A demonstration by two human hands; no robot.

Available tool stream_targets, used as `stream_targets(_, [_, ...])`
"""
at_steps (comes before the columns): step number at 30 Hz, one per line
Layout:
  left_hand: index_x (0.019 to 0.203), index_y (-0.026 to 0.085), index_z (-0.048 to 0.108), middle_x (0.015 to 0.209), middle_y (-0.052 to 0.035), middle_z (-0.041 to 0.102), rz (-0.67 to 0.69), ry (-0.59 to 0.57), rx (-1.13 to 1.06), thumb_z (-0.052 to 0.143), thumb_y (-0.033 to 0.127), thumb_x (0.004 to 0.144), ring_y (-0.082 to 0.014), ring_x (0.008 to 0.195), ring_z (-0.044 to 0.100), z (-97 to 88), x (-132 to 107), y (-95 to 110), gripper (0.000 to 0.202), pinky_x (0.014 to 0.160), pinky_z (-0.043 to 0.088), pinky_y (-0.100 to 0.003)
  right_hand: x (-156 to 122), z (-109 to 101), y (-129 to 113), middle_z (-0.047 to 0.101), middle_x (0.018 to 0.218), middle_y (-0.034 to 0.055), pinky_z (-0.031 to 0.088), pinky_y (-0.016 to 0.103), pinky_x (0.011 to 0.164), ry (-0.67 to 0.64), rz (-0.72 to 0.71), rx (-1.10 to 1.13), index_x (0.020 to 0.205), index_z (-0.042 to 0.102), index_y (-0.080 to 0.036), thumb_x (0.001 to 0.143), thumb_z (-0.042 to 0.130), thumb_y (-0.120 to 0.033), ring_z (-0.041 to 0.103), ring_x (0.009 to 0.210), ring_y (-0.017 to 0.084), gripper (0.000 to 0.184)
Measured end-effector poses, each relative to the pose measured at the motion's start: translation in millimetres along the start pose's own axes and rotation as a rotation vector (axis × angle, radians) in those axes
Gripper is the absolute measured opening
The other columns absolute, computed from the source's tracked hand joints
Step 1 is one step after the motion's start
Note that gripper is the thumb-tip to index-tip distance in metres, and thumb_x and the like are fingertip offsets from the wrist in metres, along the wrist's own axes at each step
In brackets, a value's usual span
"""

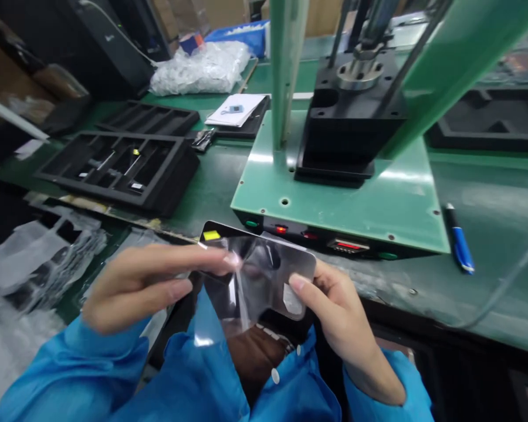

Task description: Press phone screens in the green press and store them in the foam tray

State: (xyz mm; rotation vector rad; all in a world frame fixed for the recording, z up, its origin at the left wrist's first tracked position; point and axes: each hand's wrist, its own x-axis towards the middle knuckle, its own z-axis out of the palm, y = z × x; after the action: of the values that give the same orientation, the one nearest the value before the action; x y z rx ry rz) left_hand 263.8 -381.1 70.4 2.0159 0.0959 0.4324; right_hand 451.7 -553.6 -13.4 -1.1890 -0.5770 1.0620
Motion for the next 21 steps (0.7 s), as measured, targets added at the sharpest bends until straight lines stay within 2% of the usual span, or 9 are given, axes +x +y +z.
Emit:
stream_targets(2, [0.129,0.029,0.066,0.124,-0.004,0.072,-0.064,0.036,-0.03,0.066,0.017,0.091,-0.0236,0.112,0.069,-3.8,9.8,-4.0,0.041,0.089,0.059,-0.034,1.3,3.5,-2.6,0.063,0.07,0.0029,0.044,0.022,0.056,0.002,0.025,-0.005,0.079,0.073,-0.021,0.087,0.077,-0.037,0.053,0.063,0.016,0.018])
stream_targets(4, [0.11,0.028,0.076,0.105,-0.0012,0.077,-0.021,0.188,0.059,0.073,0.019,0.086,-0.019,0.094,0.071,-5.6,15.9,-14.1,0.026,0.082,0.057,-0.032,1.6,7.0,-5.7,0.064,0.069,0.0034,0.044,0.023,0.054,-0.008,0.082,0.026,0.084,0.076,-0.022,0.085,0.079,-0.037,0.054,0.063,0.017,0.015])
stream_targets(6, [0.09,0.026,0.079,0.084,0.0011,0.076,0.007,0.331,0.14,0.073,0.02,0.087,-0.0143,0.074,0.064,-5.8,18.0,-26.9,0.009,0.073,0.054,-0.031,1.7,9.5,-7.7,0.065,0.07,0.004,0.045,0.024,0.053,-0.025,0.134,0.082,0.088,0.078,-0.023,0.083,0.081,-0.039,0.056,0.063,0.018,0.017])
stream_targets(7, [0.086,0.026,0.079,0.078,0.0011,0.073,0.003,0.371,0.148,0.073,0.021,0.087,-0.0136,0.07,0.06,-5.7,17.9,-32.9,0.008,0.069,0.051,-0.031,1.9,10.2,-8.0,0.065,0.071,0.0044,0.047,0.025,0.054,-0.033,0.154,0.108,0.089,0.078,-0.022,0.082,0.081,-0.039,0.057,0.065,0.019,0.018])
stream_targets(10, [0.083,0.026,0.079,0.075,-0.0008,0.063,-0.054,0.427,0.143,0.075,0.027,0.085,-0.0154,0.074,0.054,-6.9,14.8,-45.9,0.004,0.068,0.049,-0.032,3.0,10.7,-7.1,0.069,0.078,0.0053,0.05,0.027,0.057,-0.073,0.168,0.159,0.093,0.079,-0.024,0.083,0.08,-0.036,0.063,0.07,0.022,0.016])
stream_targets(13, [0.076,0.025,0.078,0.085,-0.003,0.059,-0.118,0.486,0.145,0.078,0.03,0.079,-0.0189,0.089,0.056,-9.0,10.8,-49.7,0.006,0.082,0.05,-0.037,4.4,11.8,-6.4,0.072,0.085,0.0051,0.054,0.031,0.068,-0.043,0.14,0.159,0.095,0.079,-0.024,0.083,0.078,-0.033,0.067,0.077,0.024,0.015])
stream_targets(16, [0.071,0.022,0.074,0.093,-0.0038,0.062,-0.14,0.477,0.068,0.075,0.025,0.08,-0.0209,0.099,0.059,-9.3,6.9,-49.0,0.01,0.091,0.049,-0.038,6.4,14.4,-6.5,0.072,0.083,0.0054,0.054,0.035,0.08,-0.031,0.095,0.152,0.087,0.079,-0.023,0.08,0.081,-0.037,0.068,0.08,0.025,0.016])
stream_targets(21, [0.07,0.021,0.071,0.087,-0.003,0.066,-0.142,0.465,0.043,0.072,0.026,0.083,-0.0195,0.09,0.062,-7.0,1.3,-50.0,0.014,0.08,0.052,-0.034,8.8,15.0,-5.0,0.072,0.08,0.0056,0.055,0.038,0.077,-0.023,0.09,0.117,0.084,0.079,-0.023,0.076,0.084,-0.046,0.068,0.079,0.027,0.025])
